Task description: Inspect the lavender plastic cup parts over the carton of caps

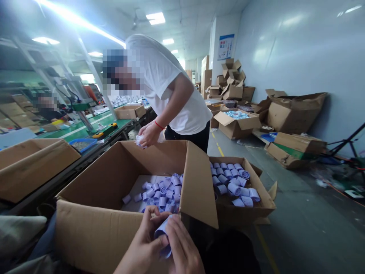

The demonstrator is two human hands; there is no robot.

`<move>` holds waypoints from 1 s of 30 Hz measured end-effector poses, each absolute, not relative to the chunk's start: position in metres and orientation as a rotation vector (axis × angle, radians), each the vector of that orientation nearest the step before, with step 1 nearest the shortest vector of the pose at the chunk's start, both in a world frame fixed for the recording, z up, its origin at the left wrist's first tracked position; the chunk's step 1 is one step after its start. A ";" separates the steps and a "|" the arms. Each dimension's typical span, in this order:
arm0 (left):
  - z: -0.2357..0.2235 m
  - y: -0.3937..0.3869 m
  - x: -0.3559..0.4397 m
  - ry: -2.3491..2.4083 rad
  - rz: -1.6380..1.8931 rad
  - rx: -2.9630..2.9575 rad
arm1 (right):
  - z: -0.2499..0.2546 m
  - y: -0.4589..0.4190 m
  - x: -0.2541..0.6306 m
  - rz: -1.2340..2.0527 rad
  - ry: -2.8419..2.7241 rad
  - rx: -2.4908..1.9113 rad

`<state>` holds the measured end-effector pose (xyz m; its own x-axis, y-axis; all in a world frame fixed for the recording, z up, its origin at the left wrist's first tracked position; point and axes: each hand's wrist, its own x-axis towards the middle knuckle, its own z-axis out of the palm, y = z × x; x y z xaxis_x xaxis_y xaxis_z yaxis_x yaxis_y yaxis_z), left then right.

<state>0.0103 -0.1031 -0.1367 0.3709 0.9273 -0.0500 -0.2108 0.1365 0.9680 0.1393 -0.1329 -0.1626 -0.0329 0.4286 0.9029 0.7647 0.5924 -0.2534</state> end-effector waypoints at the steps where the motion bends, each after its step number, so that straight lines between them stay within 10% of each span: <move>1: -0.135 -0.100 0.011 0.786 0.937 1.138 | -0.165 -0.133 0.140 -0.386 -1.665 -1.018; 30: -0.096 -0.091 0.024 0.947 0.959 1.152 | -0.144 -0.122 0.144 -0.034 -1.528 -0.922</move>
<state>0.0236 -0.0908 -0.0960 0.3057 0.9467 -0.1013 -0.1132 0.1418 0.9834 0.1438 -0.1217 -0.1437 0.1109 0.5174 0.8485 0.5548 0.6761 -0.4848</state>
